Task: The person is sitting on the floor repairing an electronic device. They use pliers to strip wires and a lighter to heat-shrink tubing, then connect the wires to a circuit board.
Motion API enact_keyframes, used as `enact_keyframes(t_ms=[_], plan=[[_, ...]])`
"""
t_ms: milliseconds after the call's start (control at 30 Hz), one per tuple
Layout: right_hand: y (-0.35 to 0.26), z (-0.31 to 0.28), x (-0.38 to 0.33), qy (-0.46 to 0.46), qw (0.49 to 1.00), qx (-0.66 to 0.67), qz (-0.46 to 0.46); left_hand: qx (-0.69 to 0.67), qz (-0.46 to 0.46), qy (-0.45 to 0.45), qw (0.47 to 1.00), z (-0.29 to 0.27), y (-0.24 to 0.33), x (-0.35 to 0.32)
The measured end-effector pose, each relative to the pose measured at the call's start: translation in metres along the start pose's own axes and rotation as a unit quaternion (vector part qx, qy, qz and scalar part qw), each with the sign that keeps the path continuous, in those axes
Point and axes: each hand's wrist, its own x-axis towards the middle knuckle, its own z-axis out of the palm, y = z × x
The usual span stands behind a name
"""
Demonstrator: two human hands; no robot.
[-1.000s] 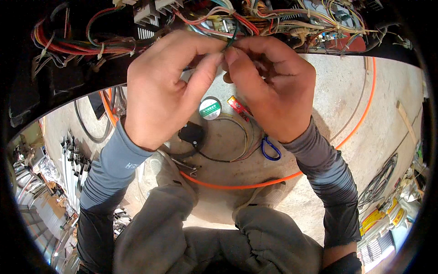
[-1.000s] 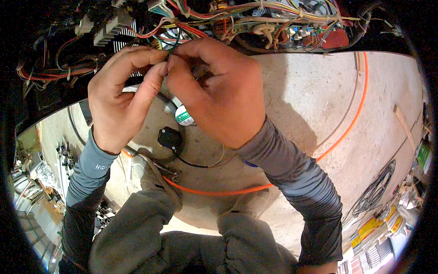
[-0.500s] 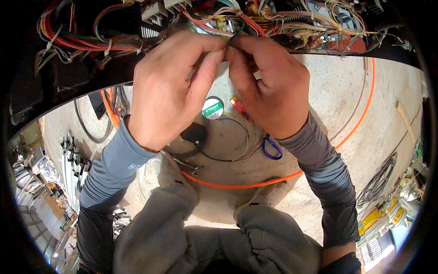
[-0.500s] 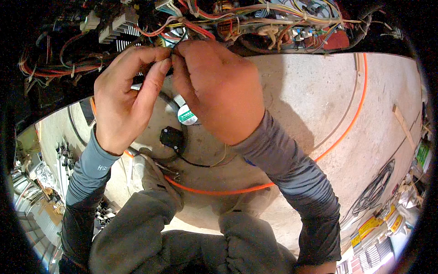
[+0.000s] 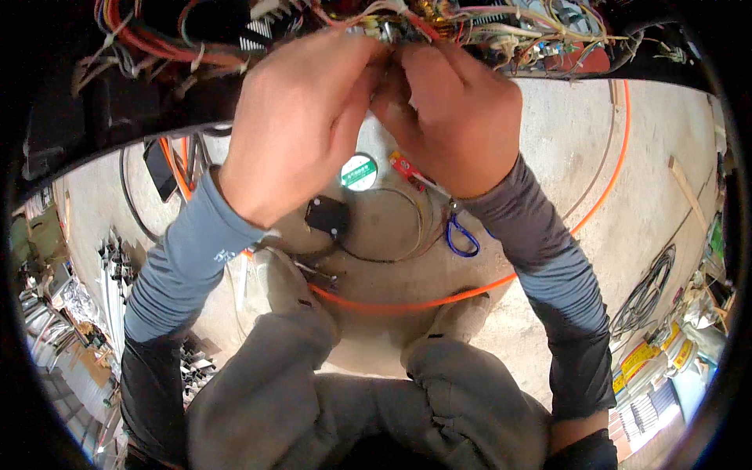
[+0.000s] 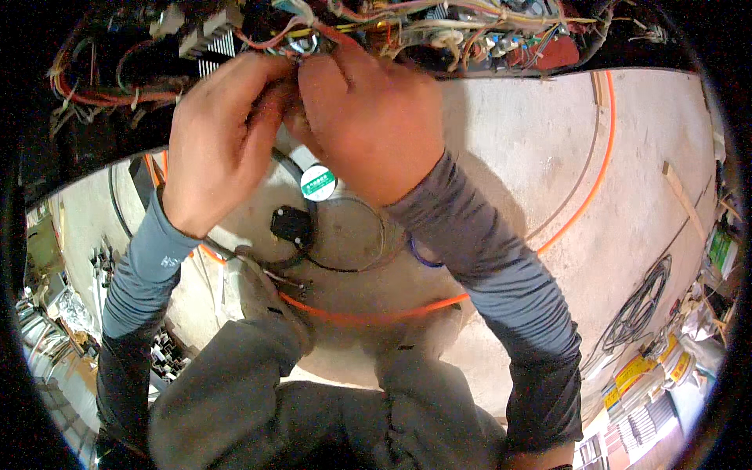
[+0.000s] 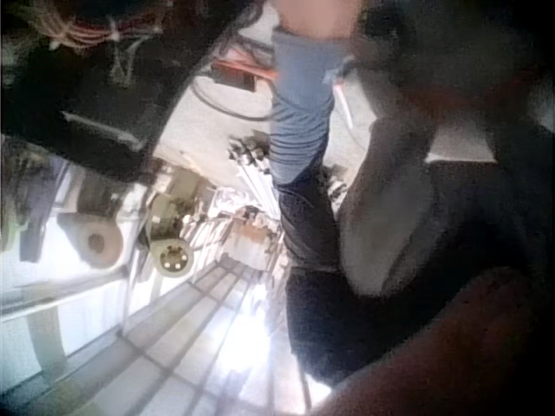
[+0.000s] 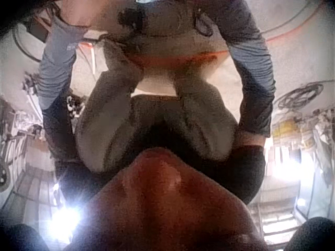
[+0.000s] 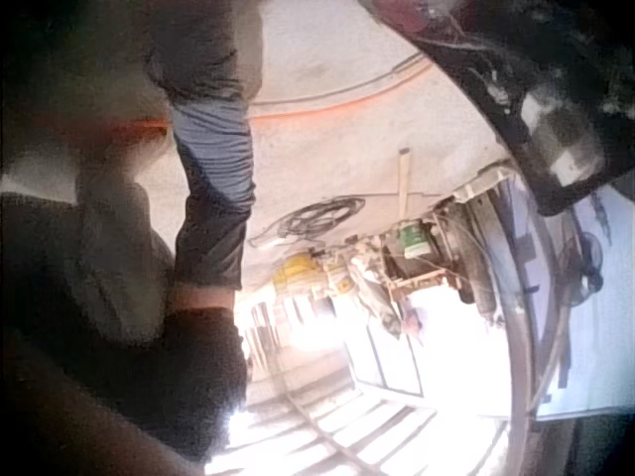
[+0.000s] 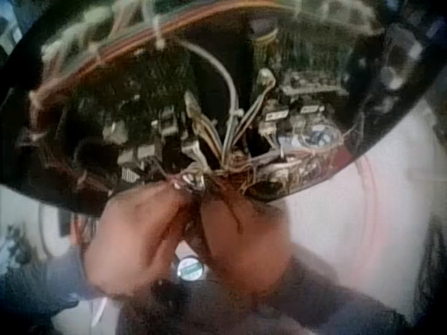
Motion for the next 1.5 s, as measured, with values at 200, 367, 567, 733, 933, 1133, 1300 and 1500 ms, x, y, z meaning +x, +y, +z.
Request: enact_keyframes(t_ms=[200,367,567,733,933,1133,1300,1500], plan=[[-0.003,0.012,0.018,0.113,0.992,-0.004,-0.060,-0.001,0.016,0.006,1.000,-0.005,-0.003,0.006],[-0.008,-0.001,0.019,0.030,0.998,-0.020,-0.049,-0.098,-0.054,-0.062,0.992,-0.025,0.009,0.016],[-0.009,-0.005,0.020,0.007,0.999,-0.047,-0.025,-0.022,0.027,-0.028,0.999,-0.013,-0.003,0.015],[-0.008,0.003,0.017,-0.005,0.996,-0.080,-0.034,-0.081,-0.063,-0.097,0.990,-0.022,0.004,0.019],[-0.010,0.006,0.018,0.024,0.993,-0.097,-0.058,-0.092,0.000,-0.066,0.994,-0.020,-0.007,0.018],[-0.008,0.003,0.023,0.009,0.994,-0.062,-0.085,-0.116,0.021,-0.056,0.992,-0.018,-0.017,0.017],[-0.009,0.001,0.024,-0.024,0.996,-0.050,-0.067,-0.083,-0.004,-0.097,0.992,-0.032,-0.006,0.016],[-0.008,-0.004,0.027,-0.027,0.997,0.004,-0.066,-0.116,0.029,-0.081,0.990,-0.023,-0.018,0.016]])
